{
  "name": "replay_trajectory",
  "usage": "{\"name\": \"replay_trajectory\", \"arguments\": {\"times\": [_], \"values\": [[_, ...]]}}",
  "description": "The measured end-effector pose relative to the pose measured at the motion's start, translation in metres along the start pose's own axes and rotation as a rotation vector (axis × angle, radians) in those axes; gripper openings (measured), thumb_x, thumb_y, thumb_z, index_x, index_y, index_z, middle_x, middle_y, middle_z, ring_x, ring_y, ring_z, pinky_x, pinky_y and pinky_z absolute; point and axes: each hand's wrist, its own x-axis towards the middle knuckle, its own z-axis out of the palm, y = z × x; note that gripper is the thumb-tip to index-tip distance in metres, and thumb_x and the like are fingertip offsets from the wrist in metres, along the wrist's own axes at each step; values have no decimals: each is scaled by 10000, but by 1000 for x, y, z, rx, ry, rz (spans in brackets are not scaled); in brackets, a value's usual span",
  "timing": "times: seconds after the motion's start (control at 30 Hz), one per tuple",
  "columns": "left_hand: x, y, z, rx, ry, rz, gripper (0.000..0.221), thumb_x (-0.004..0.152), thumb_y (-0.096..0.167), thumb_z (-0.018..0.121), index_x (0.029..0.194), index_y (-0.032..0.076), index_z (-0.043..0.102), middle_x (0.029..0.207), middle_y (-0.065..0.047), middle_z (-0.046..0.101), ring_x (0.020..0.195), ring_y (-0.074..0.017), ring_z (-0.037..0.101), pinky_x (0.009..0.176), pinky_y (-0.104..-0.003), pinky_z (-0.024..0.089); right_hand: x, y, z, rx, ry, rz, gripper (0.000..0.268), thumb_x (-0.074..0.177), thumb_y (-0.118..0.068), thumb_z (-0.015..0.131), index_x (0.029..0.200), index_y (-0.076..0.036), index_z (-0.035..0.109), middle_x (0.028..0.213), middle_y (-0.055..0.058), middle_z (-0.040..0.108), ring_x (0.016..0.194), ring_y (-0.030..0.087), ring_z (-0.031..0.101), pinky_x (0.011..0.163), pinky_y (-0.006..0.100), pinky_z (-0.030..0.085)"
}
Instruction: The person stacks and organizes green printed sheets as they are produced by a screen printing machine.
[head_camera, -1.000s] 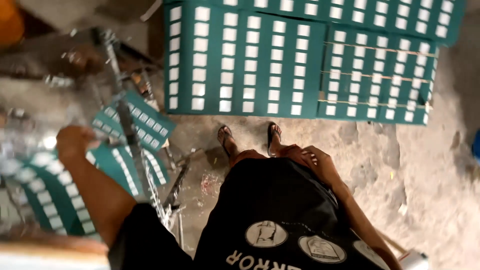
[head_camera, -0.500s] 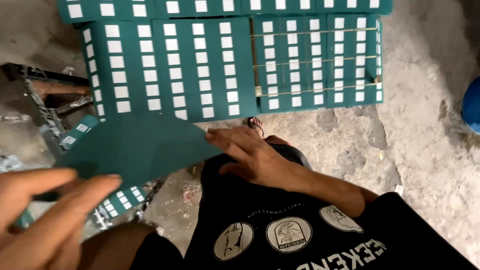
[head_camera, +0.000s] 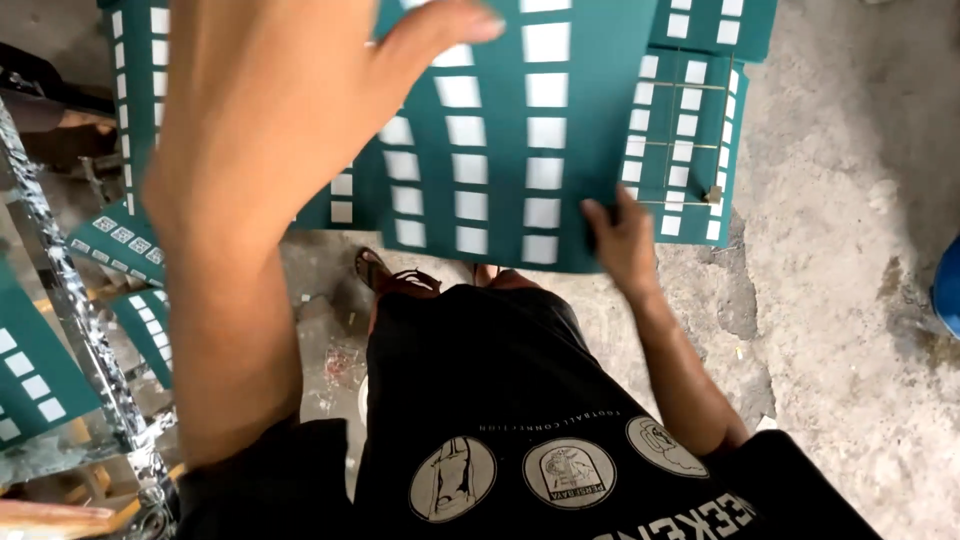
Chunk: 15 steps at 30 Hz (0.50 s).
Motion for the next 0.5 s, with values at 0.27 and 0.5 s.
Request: {"name": "replay_trajectory", "arguments": {"times": [0.27,0.5], "values": [[-257,80,186,-887,154,-1378,262,1008,86,715,1257,25,663,1107,-30,683,1010,-107,660,839,-263,556,61,245,-67,249,47,110,315,1002,-79,694,1297,23,650,1066,60,746,916,98,678,783,261,573],[-345,176,286,-1224,-96,-2127,565,973,211,701,1470,37,496,1052,-86,650,914,-203,640,646,-341,440,82,228,-41,183,47,256,287,984,-112,729,1231,10,650,968,125,742,815,163,694,683,296,555]]}}
